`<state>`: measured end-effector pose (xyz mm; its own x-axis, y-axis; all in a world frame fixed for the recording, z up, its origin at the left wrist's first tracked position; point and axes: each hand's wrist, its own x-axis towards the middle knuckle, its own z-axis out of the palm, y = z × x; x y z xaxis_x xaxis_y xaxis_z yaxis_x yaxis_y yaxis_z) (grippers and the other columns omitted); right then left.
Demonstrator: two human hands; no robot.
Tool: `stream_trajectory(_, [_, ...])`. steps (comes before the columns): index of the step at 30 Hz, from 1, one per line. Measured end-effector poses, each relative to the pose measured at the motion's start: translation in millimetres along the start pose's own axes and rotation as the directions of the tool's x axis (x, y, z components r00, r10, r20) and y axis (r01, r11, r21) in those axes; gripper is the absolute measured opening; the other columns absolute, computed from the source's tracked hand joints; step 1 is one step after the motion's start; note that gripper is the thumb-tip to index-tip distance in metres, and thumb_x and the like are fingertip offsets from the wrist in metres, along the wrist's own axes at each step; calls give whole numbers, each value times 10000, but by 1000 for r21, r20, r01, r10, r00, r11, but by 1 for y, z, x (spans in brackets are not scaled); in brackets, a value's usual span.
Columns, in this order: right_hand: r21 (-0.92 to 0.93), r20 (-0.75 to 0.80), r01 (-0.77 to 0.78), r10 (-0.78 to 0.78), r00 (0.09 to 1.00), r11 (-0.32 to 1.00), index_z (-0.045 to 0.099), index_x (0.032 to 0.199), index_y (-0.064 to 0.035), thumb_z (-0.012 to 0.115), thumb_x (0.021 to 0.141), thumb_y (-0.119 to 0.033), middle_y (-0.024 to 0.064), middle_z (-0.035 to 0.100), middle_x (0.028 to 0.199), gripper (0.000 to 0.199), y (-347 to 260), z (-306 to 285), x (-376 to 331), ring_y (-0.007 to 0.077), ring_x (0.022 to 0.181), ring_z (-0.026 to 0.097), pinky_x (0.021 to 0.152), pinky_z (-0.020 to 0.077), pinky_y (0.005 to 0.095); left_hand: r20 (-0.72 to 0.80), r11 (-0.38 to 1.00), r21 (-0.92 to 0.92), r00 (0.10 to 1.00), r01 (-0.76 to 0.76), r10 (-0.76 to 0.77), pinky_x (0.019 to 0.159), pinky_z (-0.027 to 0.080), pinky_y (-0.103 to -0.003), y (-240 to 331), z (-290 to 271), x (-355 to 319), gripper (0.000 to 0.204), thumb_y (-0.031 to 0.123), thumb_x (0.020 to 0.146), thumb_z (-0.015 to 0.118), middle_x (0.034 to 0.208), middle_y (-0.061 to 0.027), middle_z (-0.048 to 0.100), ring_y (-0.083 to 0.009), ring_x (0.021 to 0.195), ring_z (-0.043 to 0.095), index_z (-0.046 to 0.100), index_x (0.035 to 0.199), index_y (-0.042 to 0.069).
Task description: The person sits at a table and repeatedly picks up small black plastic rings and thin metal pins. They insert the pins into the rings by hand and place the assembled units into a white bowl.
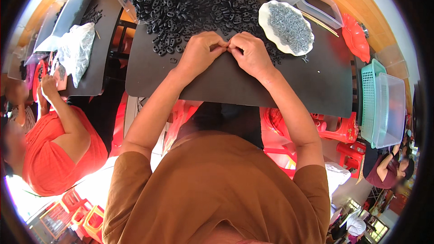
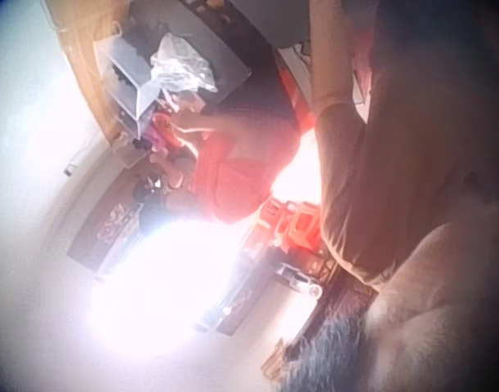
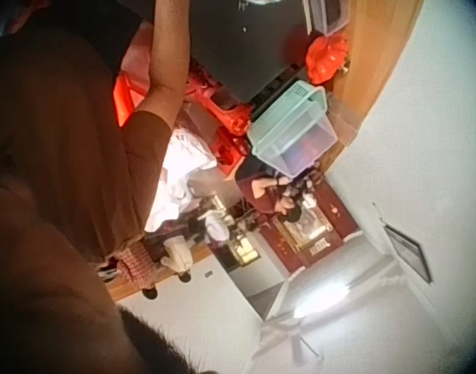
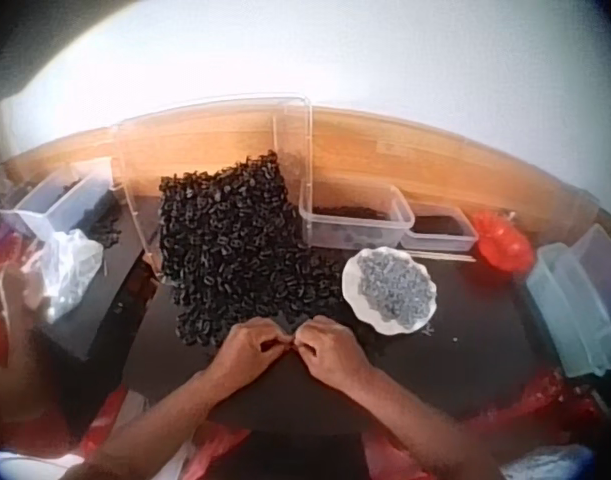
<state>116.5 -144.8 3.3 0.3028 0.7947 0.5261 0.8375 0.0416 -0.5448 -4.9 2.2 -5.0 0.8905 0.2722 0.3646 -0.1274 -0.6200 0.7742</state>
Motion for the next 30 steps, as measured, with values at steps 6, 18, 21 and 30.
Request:
stream_trajectory(6, [212,269,-378,318,909,901,640,827,-36,733,806,-78,10,625,786,103,13,-40,23,92,747,603,685,484,264,-77,997,-70,996,43,-48,654,507,-265,10,-1,-2,135,48,854,692,856,-78,672,-148,696,629,710,982,9])
stream_trajectory(18, [137,-246,-336,361,900,932,605,1130,-8,685,863,-115,73,658,1003,299,108,-162,102,153,900,629,772,494,272,-20,1000,10,1000,-24,24,603,472,-268,9,0,-2,102,15,847,680,834,-68,652,-152,651,596,706,945,9])
stream_trajectory(21, [64,-168,-362,368,914,930,652,987,-14,675,877,-116,2,666,824,152,89,-179,48,64,762,603,703,470,229,-5,1000,29,1000,-5,5,609,479,-268,10,-1,-2,103,11,846,680,846,-67,657,-157,658,599,707,945,13])
stream_trajectory(30, [-272,-236,-647,603,762,712,679,954,-17,765,770,-156,109,673,946,246,47,-165,-90,212,727,643,708,510,346,20,992,98,997,-82,81,639,506,-279,13,8,-3,117,31,850,684,896,-66,661,-169,679,609,706,964,21])
